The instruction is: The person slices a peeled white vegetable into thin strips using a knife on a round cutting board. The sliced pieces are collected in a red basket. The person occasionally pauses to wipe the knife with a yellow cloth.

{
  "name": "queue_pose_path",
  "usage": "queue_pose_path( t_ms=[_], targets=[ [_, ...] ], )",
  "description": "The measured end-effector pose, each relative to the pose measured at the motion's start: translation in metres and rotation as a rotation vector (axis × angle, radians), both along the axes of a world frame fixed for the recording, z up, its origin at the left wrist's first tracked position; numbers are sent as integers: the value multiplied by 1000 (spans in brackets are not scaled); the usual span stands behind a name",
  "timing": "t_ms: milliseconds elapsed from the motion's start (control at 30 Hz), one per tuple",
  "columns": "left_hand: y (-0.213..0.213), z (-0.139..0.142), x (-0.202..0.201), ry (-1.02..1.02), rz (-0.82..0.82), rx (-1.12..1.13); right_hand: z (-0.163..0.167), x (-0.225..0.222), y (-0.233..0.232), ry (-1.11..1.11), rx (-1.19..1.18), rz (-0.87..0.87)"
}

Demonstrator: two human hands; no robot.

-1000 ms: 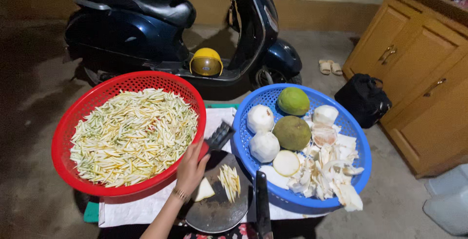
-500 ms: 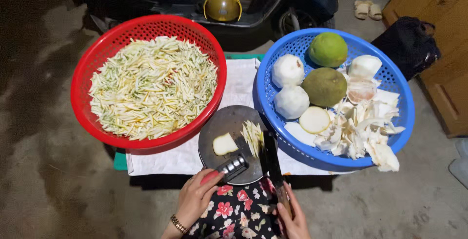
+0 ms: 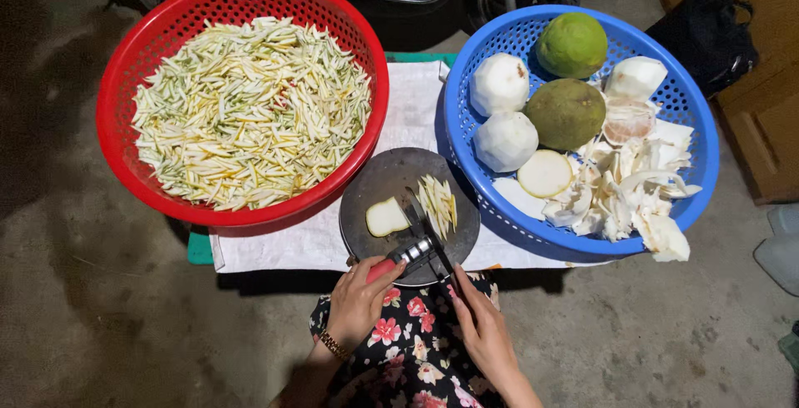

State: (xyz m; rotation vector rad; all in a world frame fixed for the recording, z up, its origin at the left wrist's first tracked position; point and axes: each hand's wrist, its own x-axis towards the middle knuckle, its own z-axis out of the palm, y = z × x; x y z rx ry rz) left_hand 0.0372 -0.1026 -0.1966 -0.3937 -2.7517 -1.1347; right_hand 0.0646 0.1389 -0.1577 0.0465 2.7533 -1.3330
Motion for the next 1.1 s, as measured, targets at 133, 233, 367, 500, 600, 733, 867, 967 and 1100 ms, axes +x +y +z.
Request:
queue_pose_path(
  t_ms=[133,233,367,500,600,733,867,967,1100],
  targets=[
    [3,4,-2,-29,15,-14,1,-9,-7,5,-24,33],
    [3,5,-2,-53,12,-21,-2,-16,-6,-26,129,56],
    [3,3,-2,-55,15,-29,-10,-21,-5,35,162,101],
    [3,0,-1,-72,16,-32,-16,-11,2,36,193,103],
    [4,0,-2,-79,27,-6,-16,8,16,-43,233,97],
    [5,3,-3,-97,27,-2,-7,38,43,-258,340,59],
    [5,8,-3,-117,34,7,15,50,72,-37,129,82],
    [6,10,-2,-89,43,9,26,42,72,-11,31,6],
    [7,13,1,-70,48,12,20,11,32,90,35,29]
  ],
)
